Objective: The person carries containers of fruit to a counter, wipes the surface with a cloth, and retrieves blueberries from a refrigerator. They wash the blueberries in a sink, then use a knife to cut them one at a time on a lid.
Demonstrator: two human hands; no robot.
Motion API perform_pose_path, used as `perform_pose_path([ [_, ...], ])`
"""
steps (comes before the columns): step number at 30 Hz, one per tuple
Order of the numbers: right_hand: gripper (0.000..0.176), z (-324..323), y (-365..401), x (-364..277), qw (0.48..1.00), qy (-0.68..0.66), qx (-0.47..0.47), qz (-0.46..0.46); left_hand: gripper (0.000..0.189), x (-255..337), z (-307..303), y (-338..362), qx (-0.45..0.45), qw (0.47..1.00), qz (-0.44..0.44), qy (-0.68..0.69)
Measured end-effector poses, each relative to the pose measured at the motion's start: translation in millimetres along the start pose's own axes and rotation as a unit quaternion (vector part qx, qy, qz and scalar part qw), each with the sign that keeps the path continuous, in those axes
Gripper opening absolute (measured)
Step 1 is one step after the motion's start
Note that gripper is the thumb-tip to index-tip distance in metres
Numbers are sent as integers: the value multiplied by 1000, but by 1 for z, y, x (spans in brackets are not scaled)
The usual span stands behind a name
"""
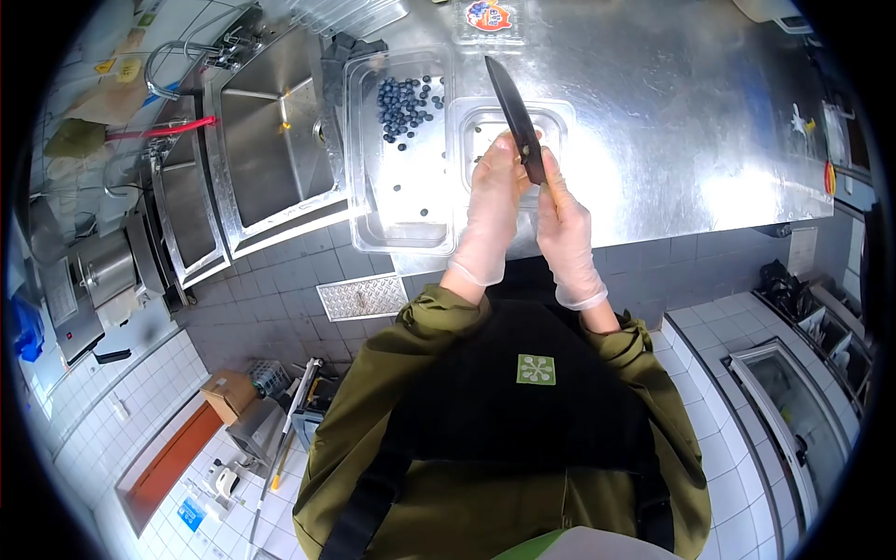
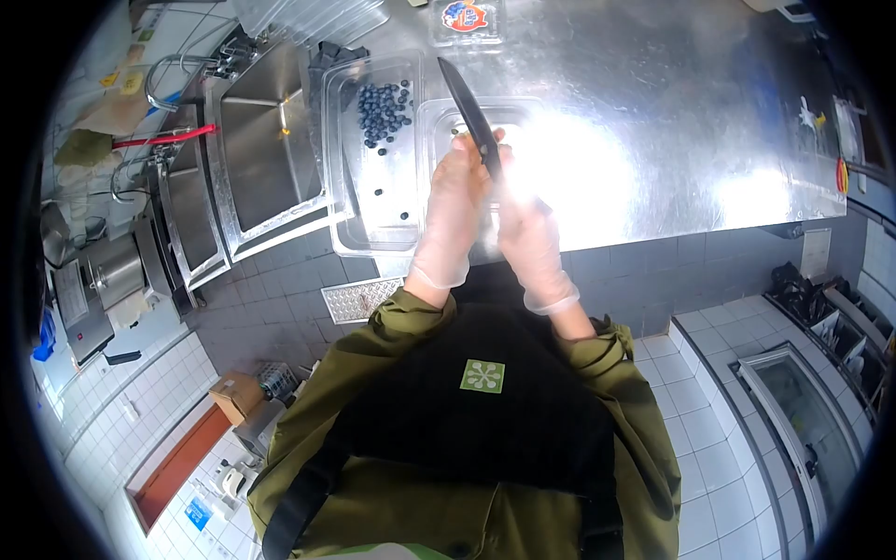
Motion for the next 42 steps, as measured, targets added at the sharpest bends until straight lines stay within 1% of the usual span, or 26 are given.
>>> perform_pose_path([
  [1,55,0,-1,3,1000,-10,-2,1,29,2,3,-2,-13,999,-6,52],
  [3,56,1,-4,8,999,-34,-8,5,29,0,-1,-7,-26,999,-23,39],
  [7,57,-5,-2,5,988,-129,-2,85,22,-8,-9,-11,-6,999,-30,42],
  [10,57,-6,-4,6,989,-133,-2,59,18,-13,-11,-12,-6,999,-41,17],
  [13,56,2,-6,10,994,-108,5,6,14,-17,-10,-14,11,1000,-20,4],
  [14,56,3,-6,11,994,-110,13,13,11,-16,-10,-15,25,999,-17,20],
  [17,57,-1,-5,15,992,-116,28,37,10,-19,-19,-20,63,982,74,-162],
  [18,59,-4,-5,18,992,-116,27,49,15,-16,-24,-17,70,939,121,-314],
  [19,60,-7,-6,21,991,-116,24,60,19,-11,-24,-16,27,820,278,-499],
  [20,62,-7,-9,21,989,-131,39,53,18,-10,-24,-13,19,677,355,-644],
  [21,61,-10,-7,21,988,-126,33,79,19,-12,-25,-9,10,502,410,-761],
  [22,60,-13,-7,18,988,-135,36,72,17,-10,-26,-4,-11,523,407,-749],
  [23,60,-15,-8,14,987,-143,41,65,16,-4,-31,-7,-7,546,395,-738],
  [24,56,-17,-6,10,978,-171,35,112,16,6,-38,-11,-6,570,383,-727],
  [25,55,-18,-6,11,977,-183,38,105,16,15,-45,-12,-6,594,370,-714],
  [26,54,-19,-4,14,975,-194,42,100,12,35,-47,-4,85,596,374,-705],
  [28,51,-20,-2,20,969,-220,47,100,12,59,-75,-7,187,566,262,-758],
  [29,51,-21,-1,20,970,-214,45,106,14,63,-97,-15,242,528,152,-800],
  [32,52,-21,0,14,973,-199,41,113,16,44,-174,-39,239,439,38,-865],
  [33,52,-21,0,9,974,-195,41,111,17,36,-189,-46,243,405,-1,-882],
  [34,52,-20,1,6,975,-190,41,108,12,35,-184,-48,262,381,2,-887],
  [37,54,-18,3,7,970,-216,27,111,13,49,-178,-41,147,453,-2,-879],
  [39,55,-16,3,2,984,-158,15,80,11,66,-149,-31,151,683,56,-712],
  [40,55,-15,4,-2,987,-143,8,65,11,74,-134,-23,146,778,80,-606],
  [41,56,-14,6,-5,990,-128,-1,50,13,81,-113,-14,124,863,65,-486],
  [42,58,-13,7,-9,993,-106,-21,49,15,85,-87,-5,100,929,49,-354],
])
Point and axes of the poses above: each hand's wrist, its own y-axis away from the middle knuckle, its own z-axis out of the palm, x = y × z, the point moved 2 cm from there along -y, towards the middle knuckle, and after that the axes turned 1 degree about z, right-handed, at the moved point
